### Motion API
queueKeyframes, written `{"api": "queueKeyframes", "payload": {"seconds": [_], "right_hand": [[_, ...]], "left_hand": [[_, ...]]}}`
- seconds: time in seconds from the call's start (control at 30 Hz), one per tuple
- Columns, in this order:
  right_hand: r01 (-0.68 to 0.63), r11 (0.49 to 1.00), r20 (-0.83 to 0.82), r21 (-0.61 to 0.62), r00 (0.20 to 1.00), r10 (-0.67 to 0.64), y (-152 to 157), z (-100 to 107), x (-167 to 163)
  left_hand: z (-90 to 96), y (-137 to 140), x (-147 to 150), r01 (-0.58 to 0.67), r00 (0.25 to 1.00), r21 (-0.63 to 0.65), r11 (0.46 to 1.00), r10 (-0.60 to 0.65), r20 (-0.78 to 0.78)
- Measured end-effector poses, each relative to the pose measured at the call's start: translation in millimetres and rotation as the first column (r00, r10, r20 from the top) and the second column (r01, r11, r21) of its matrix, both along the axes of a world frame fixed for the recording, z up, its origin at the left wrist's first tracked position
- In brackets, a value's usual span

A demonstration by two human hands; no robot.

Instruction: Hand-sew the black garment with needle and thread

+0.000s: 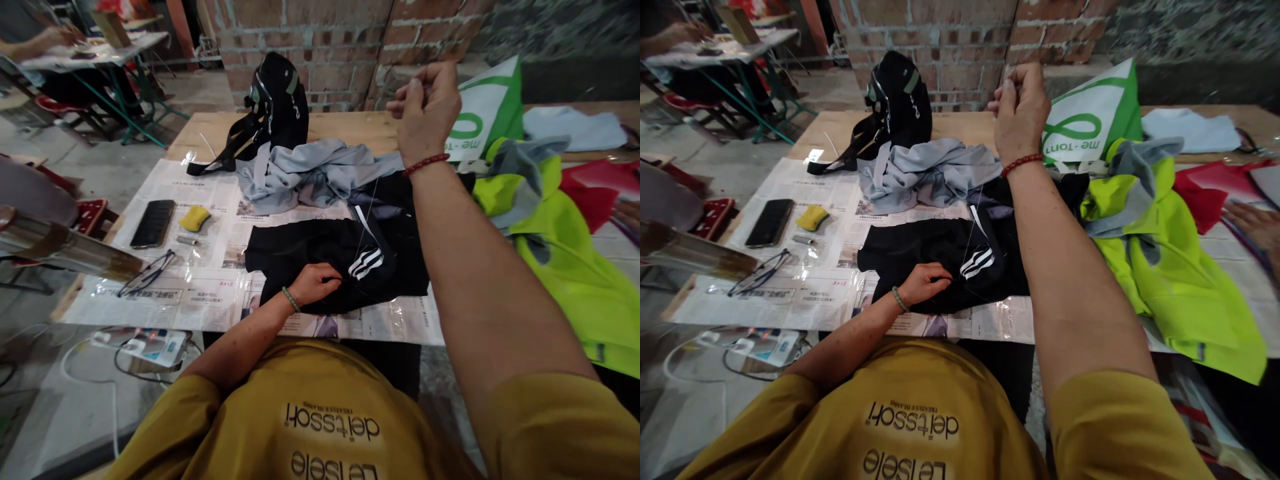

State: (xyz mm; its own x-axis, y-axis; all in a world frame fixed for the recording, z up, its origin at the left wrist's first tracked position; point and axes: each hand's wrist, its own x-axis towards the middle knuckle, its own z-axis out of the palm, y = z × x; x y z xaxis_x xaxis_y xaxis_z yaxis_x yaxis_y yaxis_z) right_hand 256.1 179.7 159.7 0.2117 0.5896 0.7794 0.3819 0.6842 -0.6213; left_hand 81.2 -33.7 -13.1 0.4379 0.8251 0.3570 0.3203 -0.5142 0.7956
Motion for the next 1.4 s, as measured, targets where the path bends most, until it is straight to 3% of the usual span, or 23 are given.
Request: {"api": "queueKeyframes", "payload": {"seconds": [0.5,0.93,1.0,1.07,1.2,1.33,1.4], "right_hand": [[0.113,0.994,0.092,-0.01,0.989,-0.111,7.5,18.0,1.1],[0.016,0.997,0.08,0.071,0.997,-0.022,21.0,29.7,7.3],[-0.031,0.999,0.043,0.013,0.999,0.03,4.5,20.2,-1.8],[-0.157,0.983,-0.002,-0.091,0.987,0.158,-26.4,2.3,-14.1],[-0.365,0.854,-0.071,-0.37,0.928,0.366,-112.3,-46.4,-30.1],[-0.333,0.75,0.013,-0.571,0.91,0.414,-172.3,-91.0,-20.4],[-0.274,0.741,0.134,-0.613,0.889,0.439,-182.7,-107.7,-9.5]], "left_hand": [[1.0,-0.4,0.2,0.004,1.0,-0.003,1.0,-0.004,0.004],[0.8,-0.5,0.0,0.007,1.0,-0.024,1.0,-0.008,-0.018],[1.0,-0.9,0.2,0.002,1.0,-0.027,1.0,-0.002,-0.011],[1.2,-0.9,0.0,-0.012,1.0,-0.032,0.999,0.012,-0.003],[2.0,0.3,-2.1,-0.034,0.999,-0.041,0.999,0.034,0.018],[4.0,1.4,-4.8,-0.023,0.999,-0.042,0.999,0.025,0.038],[4.5,1.3,-5.4,-0.027,0.999,-0.04,0.999,0.028,0.024]]}}
